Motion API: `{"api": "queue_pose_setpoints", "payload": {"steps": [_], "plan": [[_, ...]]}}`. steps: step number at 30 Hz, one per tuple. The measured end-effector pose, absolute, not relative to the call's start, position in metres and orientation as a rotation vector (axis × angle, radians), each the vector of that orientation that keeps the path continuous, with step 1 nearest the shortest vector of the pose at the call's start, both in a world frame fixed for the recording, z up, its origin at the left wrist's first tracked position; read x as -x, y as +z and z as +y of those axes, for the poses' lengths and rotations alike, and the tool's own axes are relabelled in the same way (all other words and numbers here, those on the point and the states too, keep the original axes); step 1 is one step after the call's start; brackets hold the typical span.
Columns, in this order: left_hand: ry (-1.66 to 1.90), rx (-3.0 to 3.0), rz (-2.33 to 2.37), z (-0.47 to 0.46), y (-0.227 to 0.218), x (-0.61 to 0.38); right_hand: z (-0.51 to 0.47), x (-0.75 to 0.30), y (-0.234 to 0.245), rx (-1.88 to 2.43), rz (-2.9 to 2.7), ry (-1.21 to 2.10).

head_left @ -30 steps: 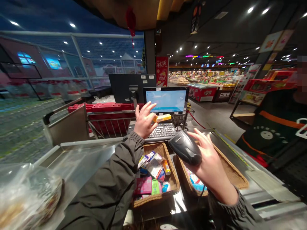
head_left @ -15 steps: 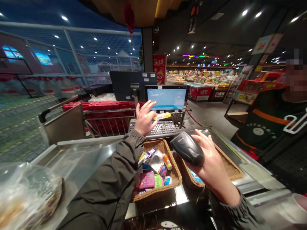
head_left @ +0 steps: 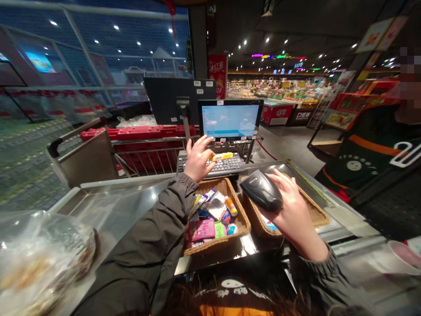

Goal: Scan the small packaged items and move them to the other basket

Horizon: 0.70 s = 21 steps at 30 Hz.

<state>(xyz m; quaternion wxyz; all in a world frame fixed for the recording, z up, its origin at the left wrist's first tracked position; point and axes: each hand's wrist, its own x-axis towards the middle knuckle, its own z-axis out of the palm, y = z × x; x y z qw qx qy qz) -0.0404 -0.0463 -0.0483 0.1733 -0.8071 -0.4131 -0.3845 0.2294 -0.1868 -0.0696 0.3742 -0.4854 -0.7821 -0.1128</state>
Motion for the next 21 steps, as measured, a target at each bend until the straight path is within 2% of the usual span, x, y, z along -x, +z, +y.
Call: {"api": "queue_pose_setpoints", "payload": {"steps": [14,21], "plan": [[-0.878,2.535,-1.363,-0.048,-0.135,0.049,-0.171,-0.231,-0.088,1.296,-2.0,-0.175],[-0.545,2.871,-1.278,-0.065,-0.199,0.038,-0.161,-0.238,-0.102,1.356,-2.016,-0.109]]}}
